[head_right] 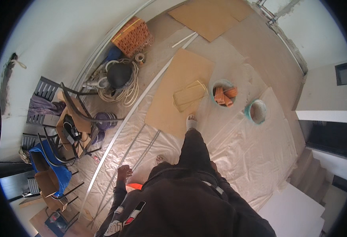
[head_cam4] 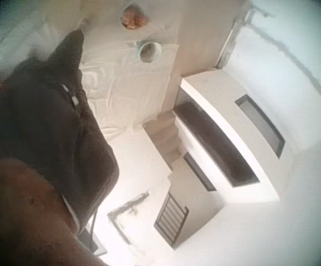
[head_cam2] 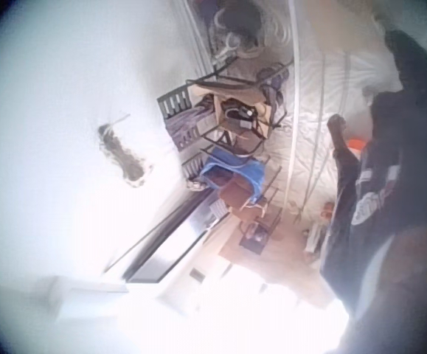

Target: The person walks through a room under renovation, puts on a blue baseball cap, and then picks up a bundle of orange tiles secured with yellow straps. They lift the bundle and hold it against a wall while another person works in the background.

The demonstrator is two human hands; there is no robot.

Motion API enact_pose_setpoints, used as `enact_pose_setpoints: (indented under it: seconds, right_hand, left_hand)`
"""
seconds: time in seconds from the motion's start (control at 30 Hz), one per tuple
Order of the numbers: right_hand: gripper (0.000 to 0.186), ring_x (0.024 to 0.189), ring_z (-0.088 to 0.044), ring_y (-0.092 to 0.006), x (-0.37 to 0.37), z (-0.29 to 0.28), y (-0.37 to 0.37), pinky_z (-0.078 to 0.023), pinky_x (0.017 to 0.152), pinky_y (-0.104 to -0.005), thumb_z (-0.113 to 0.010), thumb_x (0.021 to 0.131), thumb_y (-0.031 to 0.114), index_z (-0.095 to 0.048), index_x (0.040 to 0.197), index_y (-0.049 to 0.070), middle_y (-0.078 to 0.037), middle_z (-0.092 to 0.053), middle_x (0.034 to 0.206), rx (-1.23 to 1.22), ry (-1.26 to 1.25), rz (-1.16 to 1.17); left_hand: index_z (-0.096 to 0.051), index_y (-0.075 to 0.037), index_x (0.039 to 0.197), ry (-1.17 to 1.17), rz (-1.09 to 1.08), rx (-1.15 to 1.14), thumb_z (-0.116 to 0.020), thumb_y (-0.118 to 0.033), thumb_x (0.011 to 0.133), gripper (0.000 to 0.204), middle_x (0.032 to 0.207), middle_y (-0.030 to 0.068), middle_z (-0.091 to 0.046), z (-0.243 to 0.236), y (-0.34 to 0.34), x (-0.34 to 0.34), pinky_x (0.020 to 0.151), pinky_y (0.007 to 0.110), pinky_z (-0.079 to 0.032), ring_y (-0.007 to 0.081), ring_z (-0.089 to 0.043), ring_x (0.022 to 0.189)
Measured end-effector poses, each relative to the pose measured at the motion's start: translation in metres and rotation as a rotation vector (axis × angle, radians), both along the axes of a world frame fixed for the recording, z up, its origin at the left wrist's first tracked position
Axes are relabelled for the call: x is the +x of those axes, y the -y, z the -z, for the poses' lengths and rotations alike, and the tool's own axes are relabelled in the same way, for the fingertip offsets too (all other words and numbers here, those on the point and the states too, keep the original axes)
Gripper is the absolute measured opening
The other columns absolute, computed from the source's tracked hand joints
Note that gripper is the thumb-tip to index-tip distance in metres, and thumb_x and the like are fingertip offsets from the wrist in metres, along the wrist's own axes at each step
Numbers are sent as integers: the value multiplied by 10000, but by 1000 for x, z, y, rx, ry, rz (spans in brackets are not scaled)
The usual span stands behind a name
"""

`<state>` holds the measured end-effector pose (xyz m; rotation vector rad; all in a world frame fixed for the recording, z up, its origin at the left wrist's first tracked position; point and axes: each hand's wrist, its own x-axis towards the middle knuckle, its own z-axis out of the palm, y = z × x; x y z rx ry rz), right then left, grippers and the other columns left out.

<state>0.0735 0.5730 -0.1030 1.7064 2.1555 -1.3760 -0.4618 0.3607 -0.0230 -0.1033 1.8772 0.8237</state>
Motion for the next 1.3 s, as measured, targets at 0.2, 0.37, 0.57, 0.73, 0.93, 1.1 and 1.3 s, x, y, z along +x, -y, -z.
enact_pose_setpoints:
  seconds: [0.2,0.37,0.57,0.73,0.93,1.1,1.3]
  right_hand:
    - [207,645,-619,-310,36,1,-139,-502,575,-387,-528,816,163,-632,960,58,-139,-640,771,-131,-92,166]
    - [266,532,-572,-155,34,-60,-282,-500,454,-304,-451,787,30,-644,966,64,-72,-609,725,-466,-93,574]
    - [261,539,-585,-164,12,-85,-413,-494,472,-290,-453,813,96,-625,1000,36,-90,-621,746,-301,-54,469]
    - [254,535,-590,-161,-56,-86,-464,-490,464,-274,-469,831,128,-620,1009,27,-92,-626,755,-243,-289,405]
    - [226,534,-596,-162,-106,-37,-503,-498,452,-281,-490,836,144,-609,985,23,-96,-625,757,-415,-250,350]
    - [207,512,-578,-170,-155,-57,-556,-494,458,-285,-493,832,128,-590,978,16,-96,-603,733,-473,-113,435]
    - [165,468,-481,-136,-197,-92,-631,-394,401,-270,-482,860,111,-554,971,13,-58,-537,672,-541,-222,738]
  left_hand:
    - [-574,-66,1060,102,51,16,-608,-238,842,280,916,136,-661,-18,-119,46,631,381,-540,239,-665,749]
    - [-602,-70,1026,101,41,46,-605,-225,840,243,860,105,-653,-33,-208,74,627,356,-533,209,-656,738]
    - [-598,-63,1024,103,84,86,-586,-211,832,243,857,105,-650,-22,-292,74,609,329,-526,193,-643,718]
    - [-607,-65,978,102,141,51,-562,-185,834,193,801,87,-640,-21,-353,40,580,321,-517,178,-622,667]
    - [-619,-73,906,81,133,35,-581,-191,841,140,754,70,-638,-8,-443,-26,533,306,-504,167,-613,599]
    - [-622,-73,875,109,43,81,-621,-201,799,148,741,62,-632,-11,-509,-113,509,309,-501,163,-615,604]
    - [-650,-54,797,-53,179,99,-568,-197,810,165,690,61,-627,-16,-593,-220,506,321,-483,172,-603,592]
